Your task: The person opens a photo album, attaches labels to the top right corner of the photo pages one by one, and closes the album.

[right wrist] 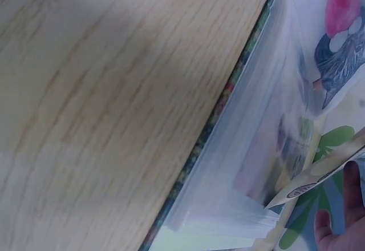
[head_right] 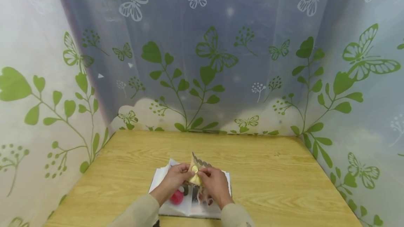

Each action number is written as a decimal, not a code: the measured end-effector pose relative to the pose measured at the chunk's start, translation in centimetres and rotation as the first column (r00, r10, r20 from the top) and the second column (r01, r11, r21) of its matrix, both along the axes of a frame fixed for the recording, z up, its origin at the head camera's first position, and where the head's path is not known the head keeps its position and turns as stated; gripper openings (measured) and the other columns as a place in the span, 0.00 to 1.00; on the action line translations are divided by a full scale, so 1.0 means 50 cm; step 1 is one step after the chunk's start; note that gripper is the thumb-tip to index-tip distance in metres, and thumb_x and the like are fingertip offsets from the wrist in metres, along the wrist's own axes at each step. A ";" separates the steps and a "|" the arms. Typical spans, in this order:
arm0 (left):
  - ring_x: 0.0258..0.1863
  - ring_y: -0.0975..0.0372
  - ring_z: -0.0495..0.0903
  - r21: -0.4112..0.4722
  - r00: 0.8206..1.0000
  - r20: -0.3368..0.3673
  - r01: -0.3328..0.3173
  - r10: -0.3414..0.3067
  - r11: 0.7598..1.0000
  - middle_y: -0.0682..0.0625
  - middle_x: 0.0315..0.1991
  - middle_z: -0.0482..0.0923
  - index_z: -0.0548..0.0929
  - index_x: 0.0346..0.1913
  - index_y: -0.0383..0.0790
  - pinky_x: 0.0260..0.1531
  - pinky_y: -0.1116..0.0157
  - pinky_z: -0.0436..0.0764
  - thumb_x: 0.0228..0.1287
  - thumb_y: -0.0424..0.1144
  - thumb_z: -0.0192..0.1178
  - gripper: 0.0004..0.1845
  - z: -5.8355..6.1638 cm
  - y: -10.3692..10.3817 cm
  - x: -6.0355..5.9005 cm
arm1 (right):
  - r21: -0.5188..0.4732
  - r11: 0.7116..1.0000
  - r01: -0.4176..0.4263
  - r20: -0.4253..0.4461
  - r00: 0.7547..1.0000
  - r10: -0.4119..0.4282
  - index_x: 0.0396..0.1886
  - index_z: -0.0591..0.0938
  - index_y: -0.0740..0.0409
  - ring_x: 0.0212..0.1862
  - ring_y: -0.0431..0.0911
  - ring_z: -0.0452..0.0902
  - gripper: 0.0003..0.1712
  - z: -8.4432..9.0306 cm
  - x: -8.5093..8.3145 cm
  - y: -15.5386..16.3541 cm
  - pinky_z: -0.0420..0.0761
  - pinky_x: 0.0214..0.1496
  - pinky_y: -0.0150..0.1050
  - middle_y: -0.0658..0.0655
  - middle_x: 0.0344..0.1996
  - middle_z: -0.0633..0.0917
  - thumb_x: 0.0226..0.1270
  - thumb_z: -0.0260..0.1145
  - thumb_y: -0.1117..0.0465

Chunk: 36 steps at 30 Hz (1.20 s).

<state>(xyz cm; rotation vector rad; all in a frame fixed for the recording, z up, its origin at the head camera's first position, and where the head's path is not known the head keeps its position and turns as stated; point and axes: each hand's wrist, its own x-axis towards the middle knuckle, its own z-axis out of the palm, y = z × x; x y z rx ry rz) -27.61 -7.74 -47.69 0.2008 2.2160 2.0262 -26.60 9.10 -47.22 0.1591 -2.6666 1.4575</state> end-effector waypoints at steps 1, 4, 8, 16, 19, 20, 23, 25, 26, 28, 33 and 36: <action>0.30 0.65 0.79 0.005 1.000 -0.001 0.002 -0.002 1.000 0.44 0.37 0.86 0.83 0.47 0.27 0.37 0.59 0.81 0.67 0.31 0.61 0.10 0.001 0.000 0.000 | 0.004 1.000 0.002 -0.009 1.000 -0.002 0.37 0.88 0.57 0.33 0.42 0.75 0.09 0.000 0.000 0.000 0.76 0.34 0.38 0.49 0.30 0.85 0.67 0.69 0.55; 0.29 0.66 0.78 0.014 1.000 -0.003 0.008 -0.007 1.000 0.45 0.36 0.86 0.83 0.47 0.27 0.36 0.60 0.81 0.67 0.31 0.61 0.10 0.000 0.000 0.001 | 0.015 1.000 0.001 -0.035 0.999 0.000 0.37 0.88 0.58 0.32 0.41 0.74 0.09 -0.001 0.000 0.000 0.76 0.34 0.39 0.49 0.29 0.85 0.67 0.68 0.57; 0.30 0.66 0.79 0.016 1.000 -0.003 0.012 -0.012 1.000 0.45 0.37 0.86 0.83 0.47 0.27 0.37 0.60 0.81 0.67 0.31 0.60 0.10 -0.001 0.000 0.001 | 0.021 1.000 -0.003 -0.039 0.999 0.004 0.37 0.88 0.58 0.31 0.41 0.74 0.09 -0.001 0.002 0.001 0.76 0.33 0.39 0.49 0.30 0.85 0.68 0.67 0.57; 0.29 0.67 0.77 0.032 0.999 0.031 0.008 -0.010 0.999 0.49 0.34 0.84 0.82 0.47 0.27 0.33 0.66 0.78 0.69 0.29 0.58 0.09 0.004 0.001 0.004 | -0.012 1.000 0.017 0.017 1.000 -0.017 0.37 0.88 0.60 0.23 0.42 0.69 0.10 -0.003 0.001 -0.001 0.70 0.24 0.36 0.48 0.20 0.80 0.70 0.64 0.59; 0.28 0.67 0.76 0.033 1.000 0.023 0.017 -0.018 0.999 0.49 0.34 0.84 0.82 0.47 0.26 0.32 0.66 0.77 0.69 0.30 0.58 0.10 0.003 0.000 0.004 | -0.006 1.000 0.030 0.013 0.999 -0.030 0.37 0.88 0.60 0.24 0.42 0.70 0.10 -0.002 0.001 -0.001 0.71 0.25 0.36 0.48 0.22 0.81 0.69 0.64 0.59; 0.28 0.67 0.76 0.033 1.000 0.020 0.018 -0.018 0.999 0.49 0.34 0.84 0.82 0.47 0.25 0.31 0.66 0.77 0.69 0.30 0.58 0.10 0.002 -0.001 0.004 | -0.005 0.999 0.034 0.010 0.999 -0.034 0.37 0.88 0.60 0.24 0.41 0.71 0.10 -0.002 0.000 -0.001 0.71 0.25 0.36 0.49 0.23 0.83 0.69 0.64 0.59; 0.28 0.67 0.77 0.033 1.000 0.016 0.010 -0.011 0.999 0.46 0.36 0.85 0.82 0.47 0.25 0.31 0.66 0.78 0.69 0.30 0.58 0.10 0.000 -0.002 0.003 | 0.005 0.999 0.051 -0.002 0.999 -0.051 0.37 0.88 0.59 0.26 0.41 0.72 0.10 -0.001 -0.001 -0.002 0.73 0.27 0.37 0.49 0.26 0.85 0.69 0.65 0.59; 0.29 0.66 0.78 0.027 1.000 0.024 -0.003 0.003 1.000 0.45 0.37 0.86 0.82 0.47 0.26 0.32 0.64 0.80 0.69 0.30 0.59 0.10 0.000 -0.003 0.002 | 0.015 0.998 0.062 -0.010 0.998 -0.062 0.37 0.88 0.59 0.27 0.41 0.72 0.10 -0.002 -0.003 -0.002 0.73 0.29 0.37 0.49 0.27 0.85 0.68 0.65 0.58; 0.29 0.66 0.78 0.023 1.000 0.026 -0.012 0.012 1.000 0.44 0.37 0.86 0.82 0.47 0.26 0.34 0.63 0.81 0.69 0.30 0.59 0.10 -0.001 -0.002 0.002 | 0.019 0.998 0.068 -0.012 0.998 -0.067 0.37 0.88 0.59 0.27 0.41 0.72 0.10 -0.002 -0.003 -0.002 0.74 0.29 0.37 0.49 0.27 0.85 0.68 0.65 0.58; 0.30 0.66 0.80 0.009 0.999 0.026 -0.034 0.034 0.999 0.44 0.37 0.86 0.82 0.47 0.26 0.37 0.60 0.83 0.68 0.31 0.60 0.10 -0.001 -0.002 0.001 | 0.023 0.997 0.080 -0.007 0.997 -0.080 0.37 0.88 0.58 0.27 0.42 0.72 0.10 -0.002 -0.004 -0.003 0.73 0.29 0.37 0.49 0.26 0.84 0.68 0.66 0.58; 0.29 0.63 0.81 -0.046 0.993 -0.008 -0.119 0.118 0.992 0.46 0.33 0.84 0.83 0.45 0.27 0.39 0.54 0.85 0.65 0.29 0.62 0.10 0.000 -0.001 0.001 | 0.032 0.995 0.098 -0.010 0.995 -0.097 0.37 0.88 0.58 0.27 0.41 0.71 0.10 -0.001 -0.005 -0.003 0.72 0.28 0.37 0.48 0.26 0.83 0.69 0.65 0.57; 0.29 0.63 0.80 -0.074 0.988 -0.022 -0.156 0.155 0.985 0.47 0.32 0.83 0.82 0.46 0.27 0.39 0.54 0.84 0.64 0.29 0.63 0.10 0.002 -0.002 0.001 | 0.045 0.993 0.111 -0.028 0.994 -0.110 0.36 0.88 0.58 0.28 0.41 0.72 0.09 -0.002 -0.004 -0.003 0.72 0.30 0.37 0.48 0.26 0.84 0.68 0.66 0.57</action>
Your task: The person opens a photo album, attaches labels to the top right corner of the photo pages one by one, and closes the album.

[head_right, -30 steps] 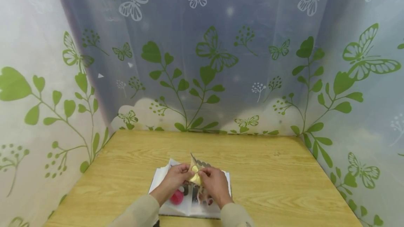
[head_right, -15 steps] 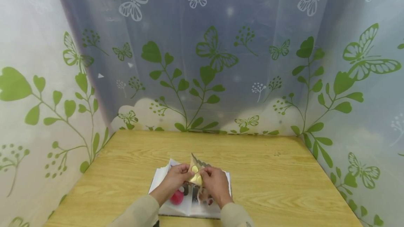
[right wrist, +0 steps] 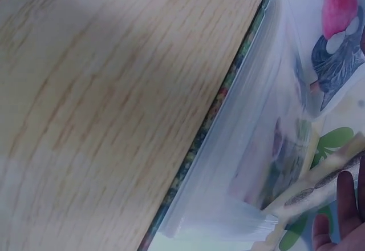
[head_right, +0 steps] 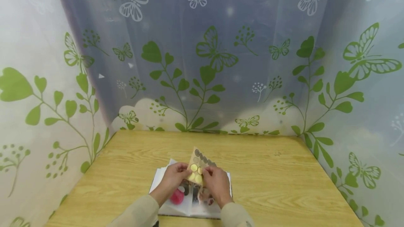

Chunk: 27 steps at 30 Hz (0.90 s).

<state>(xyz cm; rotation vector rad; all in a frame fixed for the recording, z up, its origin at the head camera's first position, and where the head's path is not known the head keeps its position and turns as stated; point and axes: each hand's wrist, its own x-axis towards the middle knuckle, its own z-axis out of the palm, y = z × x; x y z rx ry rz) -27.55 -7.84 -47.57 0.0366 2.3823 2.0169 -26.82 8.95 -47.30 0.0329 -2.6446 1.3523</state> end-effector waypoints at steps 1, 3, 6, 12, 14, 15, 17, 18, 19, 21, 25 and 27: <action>0.29 0.62 0.80 -0.005 1.000 -0.001 -0.008 0.008 1.000 0.47 0.32 0.83 0.82 0.47 0.28 0.39 0.54 0.84 0.63 0.28 0.63 0.10 0.001 0.000 0.000 | 0.002 1.000 0.005 -0.002 1.000 -0.005 0.36 0.88 0.58 0.28 0.41 0.72 0.09 0.000 0.001 0.000 0.73 0.30 0.38 0.48 0.26 0.84 0.68 0.66 0.57; 0.29 0.62 0.80 -0.018 1.000 -0.014 -0.026 0.025 1.000 0.47 0.31 0.82 0.82 0.47 0.29 0.38 0.55 0.84 0.63 0.28 0.63 0.10 0.002 0.001 -0.001 | 0.008 1.000 0.012 -0.018 1.000 -0.012 0.35 0.88 0.58 0.28 0.41 0.73 0.10 -0.002 0.001 0.002 0.74 0.31 0.38 0.49 0.27 0.85 0.68 0.67 0.57; 0.28 0.63 0.79 -0.031 0.998 -0.032 -0.051 0.050 0.998 0.48 0.30 0.82 0.83 0.46 0.29 0.37 0.56 0.84 0.63 0.27 0.63 0.09 0.002 0.002 -0.004 | -0.004 1.000 0.025 -0.009 1.000 -0.025 0.36 0.88 0.59 0.29 0.42 0.73 0.10 -0.003 0.001 0.002 0.74 0.31 0.38 0.50 0.27 0.85 0.68 0.67 0.57; 0.28 0.63 0.77 -0.049 0.995 -0.042 -0.090 0.088 0.995 0.49 0.30 0.81 0.83 0.44 0.30 0.32 0.62 0.81 0.63 0.27 0.63 0.07 0.005 0.000 -0.007 | -0.053 0.997 0.051 0.021 0.999 -0.050 0.38 0.88 0.60 0.31 0.43 0.74 0.11 -0.003 0.001 0.009 0.76 0.33 0.39 0.51 0.30 0.85 0.70 0.65 0.57; 0.29 0.63 0.77 -0.046 0.995 -0.039 -0.098 0.096 0.994 0.48 0.30 0.81 0.83 0.44 0.30 0.33 0.63 0.81 0.63 0.28 0.63 0.08 0.007 -0.003 -0.007 | -0.068 0.996 0.066 0.024 0.998 -0.064 0.39 0.88 0.60 0.33 0.43 0.76 0.11 -0.002 0.002 0.013 0.77 0.36 0.40 0.52 0.32 0.86 0.71 0.64 0.57; 0.29 0.63 0.78 -0.045 0.994 -0.038 -0.102 0.100 0.994 0.48 0.31 0.81 0.83 0.44 0.30 0.33 0.63 0.81 0.63 0.28 0.63 0.08 0.008 -0.005 -0.007 | -0.080 0.994 0.072 0.024 0.997 -0.071 0.39 0.88 0.60 0.33 0.43 0.76 0.12 -0.001 0.002 0.015 0.78 0.36 0.40 0.53 0.32 0.86 0.71 0.64 0.57; 0.30 0.63 0.78 -0.045 0.993 -0.045 -0.108 0.106 0.993 0.48 0.32 0.82 0.83 0.45 0.30 0.34 0.63 0.82 0.63 0.28 0.63 0.09 0.008 -0.010 -0.009 | -0.114 0.990 0.087 0.035 0.996 -0.083 0.40 0.87 0.61 0.33 0.44 0.76 0.12 -0.001 0.003 0.020 0.78 0.35 0.40 0.54 0.33 0.87 0.71 0.63 0.58; 0.30 0.63 0.78 -0.040 0.993 -0.042 -0.112 0.111 0.993 0.47 0.32 0.82 0.83 0.46 0.29 0.34 0.63 0.82 0.64 0.28 0.63 0.09 0.008 -0.013 -0.010 | -0.133 0.987 0.091 0.040 0.995 -0.086 0.41 0.87 0.62 0.32 0.44 0.76 0.12 -0.002 0.004 0.022 0.78 0.35 0.40 0.55 0.34 0.87 0.71 0.63 0.58; 0.31 0.62 0.78 -0.036 0.993 -0.040 -0.115 0.114 0.993 0.47 0.33 0.82 0.83 0.46 0.29 0.35 0.62 0.82 0.64 0.28 0.63 0.09 0.008 -0.017 -0.012 | -0.145 0.985 0.092 0.039 0.995 -0.088 0.42 0.87 0.63 0.31 0.43 0.76 0.12 -0.001 0.004 0.024 0.78 0.34 0.39 0.56 0.34 0.86 0.71 0.63 0.58; 0.32 0.62 0.79 -0.043 0.991 -0.046 -0.130 0.129 0.991 0.46 0.34 0.82 0.82 0.47 0.29 0.37 0.60 0.83 0.64 0.29 0.63 0.10 0.009 -0.025 -0.014 | -0.167 0.982 0.092 0.038 0.995 -0.087 0.43 0.86 0.64 0.30 0.43 0.75 0.13 -0.002 0.006 0.028 0.77 0.31 0.38 0.57 0.33 0.86 0.72 0.62 0.59; 0.35 0.60 0.79 -0.058 0.983 -0.058 -0.178 0.175 0.982 0.45 0.35 0.82 0.82 0.48 0.28 0.41 0.59 0.83 0.64 0.30 0.63 0.12 0.009 -0.044 -0.024 | -0.167 0.981 0.098 0.042 0.995 -0.092 0.42 0.86 0.64 0.29 0.43 0.73 0.13 -0.008 0.010 0.034 0.76 0.31 0.38 0.57 0.32 0.85 0.72 0.62 0.59; 0.35 0.60 0.80 -0.058 0.975 -0.073 -0.213 0.208 0.975 0.45 0.35 0.82 0.82 0.48 0.28 0.40 0.60 0.83 0.64 0.30 0.63 0.12 0.010 -0.055 -0.030 | -0.159 0.982 0.099 0.050 0.995 -0.092 0.41 0.86 0.63 0.29 0.43 0.74 0.12 -0.014 0.011 0.036 0.76 0.31 0.38 0.56 0.31 0.85 0.71 0.62 0.59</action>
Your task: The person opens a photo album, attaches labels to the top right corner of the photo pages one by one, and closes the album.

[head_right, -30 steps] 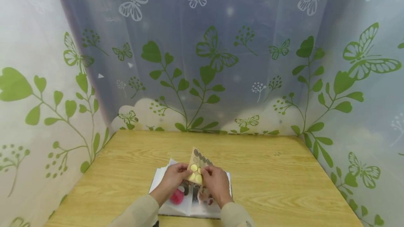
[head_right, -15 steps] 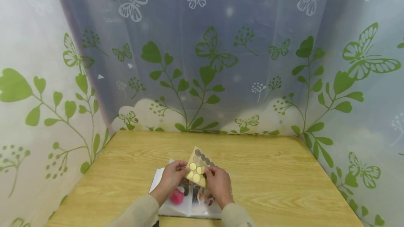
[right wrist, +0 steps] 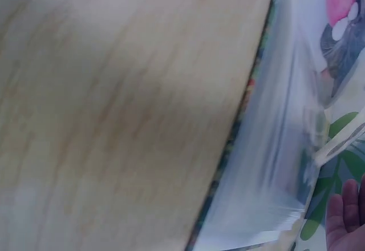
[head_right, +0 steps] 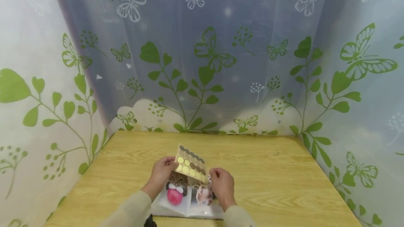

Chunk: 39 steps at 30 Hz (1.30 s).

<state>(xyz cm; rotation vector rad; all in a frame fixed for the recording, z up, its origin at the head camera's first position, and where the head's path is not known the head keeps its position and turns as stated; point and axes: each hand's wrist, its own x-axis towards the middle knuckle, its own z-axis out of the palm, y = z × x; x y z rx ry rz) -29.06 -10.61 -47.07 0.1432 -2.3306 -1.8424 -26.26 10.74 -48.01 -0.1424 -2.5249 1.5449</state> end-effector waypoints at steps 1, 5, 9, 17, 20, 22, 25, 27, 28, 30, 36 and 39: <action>0.34 0.60 0.79 0.006 1.000 -0.003 -0.021 0.021 1.000 0.45 0.35 0.82 0.82 0.48 0.28 0.39 0.61 0.82 0.64 0.30 0.63 0.12 0.000 -0.007 -0.004 | 0.004 1.000 -0.001 0.004 1.000 0.001 0.40 0.86 0.63 0.29 0.43 0.73 0.12 -0.003 0.001 0.000 0.75 0.31 0.38 0.56 0.31 0.85 0.71 0.63 0.59; 0.29 0.62 0.79 0.088 0.995 -0.019 -0.098 0.100 0.991 0.42 0.35 0.83 0.81 0.49 0.25 0.32 0.65 0.82 0.64 0.28 0.62 0.13 0.002 -0.040 -0.018 | 0.030 1.000 -0.006 0.002 1.000 0.006 0.38 0.87 0.61 0.29 0.43 0.73 0.11 -0.014 0.004 0.001 0.74 0.32 0.38 0.54 0.28 0.84 0.70 0.64 0.59; 0.26 0.62 0.80 0.190 0.985 -0.020 -0.164 0.171 0.968 0.40 0.36 0.82 0.78 0.52 0.21 0.28 0.67 0.82 0.66 0.27 0.60 0.14 0.001 -0.082 -0.028 | 0.042 0.999 -0.005 0.000 1.000 0.005 0.37 0.87 0.60 0.29 0.43 0.73 0.10 -0.022 0.004 0.000 0.74 0.31 0.38 0.53 0.27 0.83 0.70 0.64 0.59; 0.29 0.62 0.79 0.141 0.949 0.029 -0.314 0.313 0.939 0.40 0.40 0.80 0.77 0.54 0.24 0.27 0.72 0.78 0.68 0.29 0.59 0.15 -0.017 -0.169 -0.029 | 0.075 0.997 -0.003 0.012 1.000 0.002 0.40 0.87 0.61 0.32 0.43 0.75 0.11 -0.026 0.003 0.001 0.77 0.35 0.40 0.52 0.30 0.85 0.70 0.64 0.58; 0.32 0.59 0.79 0.125 0.939 0.038 -0.344 0.342 0.931 0.38 0.43 0.79 0.77 0.55 0.25 0.28 0.73 0.78 0.69 0.30 0.58 0.16 -0.027 -0.194 -0.026 | 0.087 0.996 0.002 0.015 1.000 -0.003 0.40 0.88 0.61 0.33 0.43 0.76 0.11 -0.026 0.002 0.001 0.78 0.36 0.40 0.51 0.30 0.85 0.69 0.64 0.58; 0.36 0.57 0.80 0.114 0.933 0.062 -0.360 0.356 0.926 0.37 0.46 0.78 0.75 0.57 0.25 0.30 0.72 0.78 0.70 0.32 0.57 0.17 -0.034 -0.209 -0.022 | 0.094 0.996 0.006 0.014 1.000 -0.008 0.40 0.88 0.61 0.33 0.43 0.76 0.11 -0.027 0.002 0.001 0.77 0.37 0.41 0.51 0.30 0.85 0.69 0.65 0.58; 0.44 0.49 0.80 0.100 0.927 0.117 -0.367 0.355 0.925 0.34 0.51 0.75 0.72 0.62 0.27 0.40 0.64 0.80 0.72 0.34 0.55 0.21 -0.041 -0.229 -0.015 | 0.101 0.995 0.009 0.011 1.000 -0.010 0.39 0.88 0.61 0.33 0.43 0.76 0.11 -0.028 0.002 0.002 0.77 0.36 0.41 0.51 0.30 0.85 0.69 0.65 0.59; 0.52 0.43 0.77 0.076 0.923 0.153 -0.368 0.354 0.927 0.31 0.57 0.72 0.68 0.66 0.28 0.49 0.55 0.80 0.72 0.36 0.54 0.24 -0.041 -0.240 -0.010 | 0.106 0.994 0.008 0.008 1.000 -0.009 0.39 0.88 0.61 0.33 0.43 0.75 0.10 -0.029 0.001 0.002 0.77 0.36 0.41 0.50 0.29 0.85 0.69 0.65 0.59; 0.56 0.40 0.74 0.061 0.921 0.167 -0.366 0.352 0.929 0.29 0.60 0.69 0.66 0.68 0.27 0.54 0.50 0.77 0.72 0.37 0.54 0.26 -0.040 -0.244 -0.008 | 0.109 0.994 0.007 0.005 1.000 -0.007 0.39 0.88 0.61 0.33 0.43 0.75 0.10 -0.029 0.001 0.003 0.77 0.36 0.41 0.50 0.29 0.85 0.69 0.65 0.59; 0.64 0.36 0.66 0.038 0.922 0.196 -0.347 0.334 0.937 0.27 0.67 0.62 0.61 0.71 0.28 0.62 0.43 0.69 0.72 0.38 0.54 0.30 -0.037 -0.251 -0.003 | 0.114 0.994 0.004 -0.002 1.000 -0.004 0.39 0.88 0.61 0.33 0.43 0.76 0.10 -0.030 0.001 0.003 0.77 0.36 0.41 0.50 0.29 0.85 0.69 0.65 0.59; 0.69 0.31 0.53 -0.025 0.923 0.235 -0.307 0.304 0.951 0.24 0.73 0.47 0.56 0.74 0.30 0.67 0.38 0.58 0.69 0.37 0.55 0.34 -0.028 -0.245 0.002 | 0.111 0.994 0.008 0.001 1.000 -0.008 0.38 0.88 0.60 0.33 0.43 0.76 0.10 -0.030 0.000 0.006 0.77 0.36 0.41 0.50 0.29 0.85 0.69 0.65 0.58; 0.68 0.30 0.54 -0.077 0.931 0.188 -0.303 0.313 0.950 0.22 0.71 0.49 0.59 0.72 0.28 0.67 0.38 0.59 0.68 0.34 0.57 0.33 -0.029 -0.233 -0.005 | 0.110 0.994 0.010 0.006 1.000 -0.011 0.39 0.88 0.61 0.33 0.43 0.76 0.11 -0.028 0.000 0.007 0.77 0.37 0.41 0.51 0.30 0.85 0.69 0.65 0.58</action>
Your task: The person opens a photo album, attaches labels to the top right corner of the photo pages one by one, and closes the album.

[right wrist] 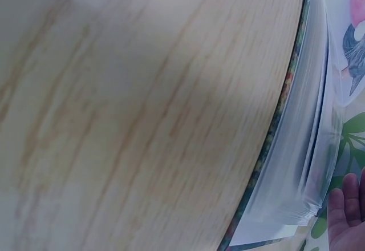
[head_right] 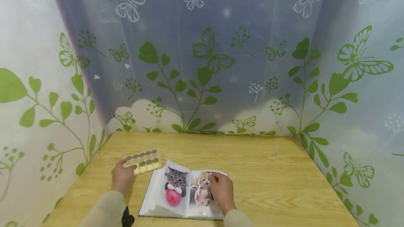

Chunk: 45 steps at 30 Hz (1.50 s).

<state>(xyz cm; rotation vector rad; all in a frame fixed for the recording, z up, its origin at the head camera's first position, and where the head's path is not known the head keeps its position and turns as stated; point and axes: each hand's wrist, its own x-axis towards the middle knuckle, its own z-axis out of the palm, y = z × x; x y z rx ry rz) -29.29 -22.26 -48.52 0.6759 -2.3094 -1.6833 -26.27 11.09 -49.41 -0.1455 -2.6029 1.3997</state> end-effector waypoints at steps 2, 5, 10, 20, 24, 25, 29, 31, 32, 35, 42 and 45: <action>0.66 0.31 0.58 -0.067 0.999 -0.033 0.029 -0.031 0.997 0.23 0.69 0.53 0.61 0.71 0.27 0.66 0.39 0.62 0.68 0.33 0.57 0.31 -0.002 0.010 -0.005 | -0.002 1.000 0.001 0.004 1.000 -0.001 0.39 0.88 0.60 0.33 0.43 0.76 0.11 0.001 0.000 -0.001 0.77 0.37 0.41 0.51 0.30 0.85 0.69 0.65 0.58; 0.55 0.35 0.72 -0.149 0.986 -0.093 0.122 -0.137 0.981 0.26 0.65 0.64 0.65 0.68 0.26 0.54 0.42 0.76 0.69 0.33 0.57 0.28 0.001 0.034 -0.012 | -0.005 1.000 0.002 0.005 1.000 -0.002 0.39 0.88 0.60 0.33 0.43 0.76 0.10 0.002 0.000 -0.002 0.77 0.37 0.41 0.51 0.30 0.85 0.69 0.65 0.58; 0.54 0.38 0.77 -0.299 0.932 -0.169 0.261 -0.320 0.918 0.31 0.62 0.72 0.73 0.63 0.28 0.50 0.44 0.79 0.67 0.35 0.61 0.24 0.024 0.093 -0.009 | -0.010 1.000 0.005 0.018 1.000 -0.005 0.39 0.88 0.60 0.33 0.44 0.75 0.11 0.001 -0.002 -0.002 0.77 0.36 0.41 0.51 0.30 0.85 0.69 0.64 0.58; 0.61 0.41 0.73 -0.646 0.747 -0.056 0.478 -0.662 0.595 0.35 0.59 0.76 0.80 0.57 0.32 0.63 0.43 0.68 0.61 0.40 0.69 0.23 0.032 0.161 0.014 | -0.022 1.000 0.012 0.046 0.999 -0.011 0.38 0.88 0.59 0.33 0.44 0.75 0.10 0.001 -0.004 -0.004 0.76 0.35 0.39 0.50 0.30 0.85 0.69 0.64 0.58; 0.64 0.41 0.70 -0.740 0.666 0.083 0.540 -0.741 0.402 0.35 0.61 0.75 0.82 0.54 0.33 0.65 0.42 0.65 0.59 0.47 0.70 0.26 0.030 0.164 0.025 | -0.015 1.000 0.012 0.055 0.998 -0.011 0.39 0.88 0.59 0.33 0.44 0.75 0.10 0.001 -0.006 -0.004 0.76 0.35 0.40 0.50 0.30 0.85 0.69 0.64 0.58; 0.64 0.41 0.69 -0.758 0.654 0.120 0.547 -0.747 0.356 0.35 0.62 0.74 0.83 0.54 0.33 0.66 0.43 0.64 0.58 0.49 0.71 0.27 0.028 0.162 0.027 | -0.013 1.000 0.012 0.054 0.998 -0.011 0.39 0.88 0.60 0.33 0.44 0.75 0.11 0.001 -0.006 -0.004 0.76 0.35 0.40 0.50 0.30 0.85 0.69 0.64 0.58; 0.67 0.41 0.66 -0.785 0.628 0.239 0.574 -0.740 0.234 0.36 0.65 0.71 0.81 0.59 0.36 0.67 0.42 0.62 0.53 0.61 0.70 0.38 0.018 0.152 0.037 | -0.003 1.000 0.012 0.050 0.999 -0.012 0.40 0.88 0.60 0.33 0.44 0.75 0.11 0.001 -0.007 -0.003 0.77 0.35 0.40 0.50 0.30 0.85 0.69 0.64 0.58; 0.68 0.41 0.64 -0.780 0.622 0.279 0.591 -0.731 0.206 0.36 0.67 0.69 0.79 0.62 0.37 0.67 0.41 0.62 0.48 0.66 0.70 0.44 0.011 0.146 0.043 | -0.001 1.000 0.012 0.051 0.999 -0.012 0.41 0.87 0.60 0.33 0.44 0.75 0.11 0.001 -0.007 -0.003 0.76 0.35 0.39 0.50 0.30 0.85 0.69 0.64 0.58; 0.69 0.41 0.63 -0.767 0.617 0.293 0.608 -0.730 0.206 0.36 0.68 0.68 0.77 0.64 0.38 0.67 0.40 0.61 0.47 0.68 0.69 0.47 0.006 0.143 0.046 | 0.001 1.000 0.011 0.051 0.999 -0.011 0.41 0.87 0.60 0.33 0.44 0.75 0.11 0.000 -0.007 -0.002 0.76 0.35 0.40 0.50 0.30 0.84 0.69 0.64 0.58; 0.71 0.40 0.59 -0.715 0.598 0.311 0.659 -0.739 0.233 0.36 0.71 0.63 0.74 0.68 0.39 0.66 0.39 0.61 0.45 0.68 0.70 0.50 -0.008 0.136 0.054 | 0.008 1.000 0.011 0.044 0.999 -0.011 0.40 0.87 0.60 0.33 0.44 0.75 0.11 0.000 -0.007 -0.002 0.76 0.35 0.40 0.50 0.30 0.84 0.69 0.64 0.58; 0.73 0.39 0.55 -0.641 0.579 0.264 0.703 -0.771 0.308 0.34 0.73 0.58 0.71 0.69 0.37 0.66 0.38 0.61 0.46 0.63 0.73 0.50 -0.033 0.131 0.067 | 0.004 1.000 0.004 0.033 0.999 -0.004 0.39 0.87 0.60 0.33 0.44 0.75 0.10 -0.003 -0.008 -0.003 0.77 0.36 0.41 0.51 0.30 0.85 0.69 0.64 0.59; 0.72 0.38 0.56 -0.654 0.581 0.256 0.693 -0.773 0.304 0.33 0.73 0.59 0.71 0.69 0.35 0.67 0.39 0.61 0.47 0.62 0.74 0.50 -0.036 0.140 0.069 | -0.001 1.000 -0.004 0.021 1.000 0.004 0.39 0.88 0.60 0.33 0.43 0.76 0.10 -0.003 -0.008 -0.004 0.77 0.37 0.41 0.51 0.30 0.85 0.69 0.64 0.59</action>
